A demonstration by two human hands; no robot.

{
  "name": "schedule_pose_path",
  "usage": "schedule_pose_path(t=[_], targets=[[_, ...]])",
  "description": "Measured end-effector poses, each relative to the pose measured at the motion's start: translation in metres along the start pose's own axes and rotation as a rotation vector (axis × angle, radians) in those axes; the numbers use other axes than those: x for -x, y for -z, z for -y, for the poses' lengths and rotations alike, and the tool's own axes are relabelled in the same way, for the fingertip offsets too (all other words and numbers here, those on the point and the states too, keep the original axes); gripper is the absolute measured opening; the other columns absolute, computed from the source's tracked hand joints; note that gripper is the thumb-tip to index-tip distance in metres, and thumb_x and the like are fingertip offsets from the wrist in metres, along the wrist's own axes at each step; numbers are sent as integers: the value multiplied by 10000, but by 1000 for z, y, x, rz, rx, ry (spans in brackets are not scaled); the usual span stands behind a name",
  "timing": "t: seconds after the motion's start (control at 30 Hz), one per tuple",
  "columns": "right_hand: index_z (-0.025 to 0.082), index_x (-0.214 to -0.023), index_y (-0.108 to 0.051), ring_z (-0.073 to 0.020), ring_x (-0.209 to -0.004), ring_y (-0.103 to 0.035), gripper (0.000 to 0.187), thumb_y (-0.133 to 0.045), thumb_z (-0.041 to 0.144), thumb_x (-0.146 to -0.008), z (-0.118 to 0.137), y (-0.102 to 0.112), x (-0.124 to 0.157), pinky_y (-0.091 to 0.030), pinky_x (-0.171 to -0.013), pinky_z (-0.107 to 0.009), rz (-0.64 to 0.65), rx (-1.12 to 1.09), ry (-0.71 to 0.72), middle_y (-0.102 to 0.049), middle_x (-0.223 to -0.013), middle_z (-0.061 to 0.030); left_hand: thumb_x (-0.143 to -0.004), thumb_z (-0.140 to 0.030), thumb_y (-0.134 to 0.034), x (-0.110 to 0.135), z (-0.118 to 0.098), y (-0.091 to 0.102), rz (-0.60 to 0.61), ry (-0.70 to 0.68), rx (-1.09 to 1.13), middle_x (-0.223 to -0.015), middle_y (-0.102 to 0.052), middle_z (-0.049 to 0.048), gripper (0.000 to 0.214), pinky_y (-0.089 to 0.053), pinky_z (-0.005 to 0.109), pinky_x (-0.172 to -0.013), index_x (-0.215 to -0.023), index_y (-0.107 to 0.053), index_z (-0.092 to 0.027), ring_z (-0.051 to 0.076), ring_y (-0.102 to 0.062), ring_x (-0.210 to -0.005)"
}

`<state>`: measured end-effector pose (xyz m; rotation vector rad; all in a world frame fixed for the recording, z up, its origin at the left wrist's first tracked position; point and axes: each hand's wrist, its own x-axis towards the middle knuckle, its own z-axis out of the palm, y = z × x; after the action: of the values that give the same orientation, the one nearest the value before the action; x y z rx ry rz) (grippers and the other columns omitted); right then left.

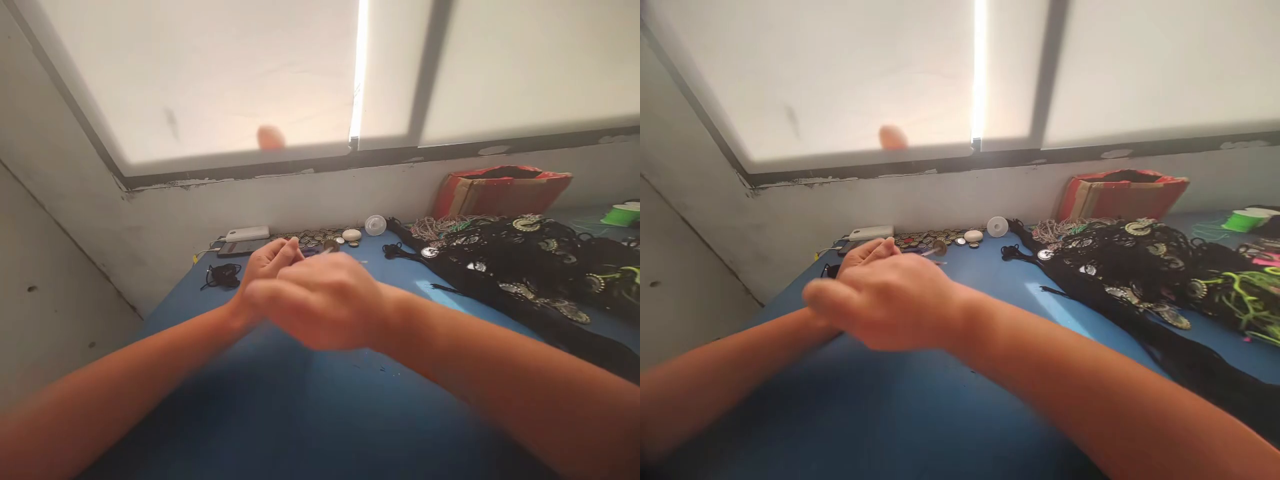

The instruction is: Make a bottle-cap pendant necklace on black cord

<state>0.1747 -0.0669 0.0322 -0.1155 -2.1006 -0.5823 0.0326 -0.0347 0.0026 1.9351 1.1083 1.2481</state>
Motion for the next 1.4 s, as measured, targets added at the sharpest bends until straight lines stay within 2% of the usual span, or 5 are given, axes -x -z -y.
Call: schedule_pose_path(t=[0.27, 0.53, 0.8, 0.97, 1.4], targets=[[191, -873, -665, -86, -459, -411, 348, -327, 129, -924, 27, -24, 18, -339, -468, -264, 343, -14, 210, -508, -530, 47, -875, -359, -580, -6, -8, 8, 124, 669, 657, -742, -705, 38, 225, -501, 229, -506, -923, -626, -144, 121, -612, -529], [176, -800, -576, -116, -454, -363, 201, -411, 66, -834, 32, -38, 26, -260, -470, -294, 437, 61, 173, -516, -571, 18, -832, -130, -613, -6, -11, 21, 127, 518, 703, -947, -725, 93, 16, -570, 288, -673, -825, -615, -116, 201, -692, -852], [193, -627, -553, -113, -510, -413, 297, -453, 255, -901, 8, -1, -1, -282, -532, -286, 66, 181, -1, -495, -568, 17, -832, -279, -657, -10, -10, 35, -4, 162, 275, -844, -716, 36, 148, -543, 282, -710, -915, -616, -163, 174, -680, -777], [191, -652, -581, -122, -491, -383, 388, -470, 489, -873, -33, 17, -6, -212, -505, -270, 451, 425, -800, -528, -555, -6, -872, -301, -587, -8, -9, 45, 25, -100, -229, -856, -713, 6, 162, -505, 283, -755, -1006, -623, -217, 178, -679, -822], [162, -677, -646, -182, -596, -562, 356, -384, 266, -896, -47, 4, 10, -233, -505, -278, 837, 437, -815, -630, -668, -88, -925, -284, -437, -1, -2, 30, 159, -207, -903, -752, -669, 44, 212, -376, 269, -576, -1050, -594, -216, 200, -630, -650]])
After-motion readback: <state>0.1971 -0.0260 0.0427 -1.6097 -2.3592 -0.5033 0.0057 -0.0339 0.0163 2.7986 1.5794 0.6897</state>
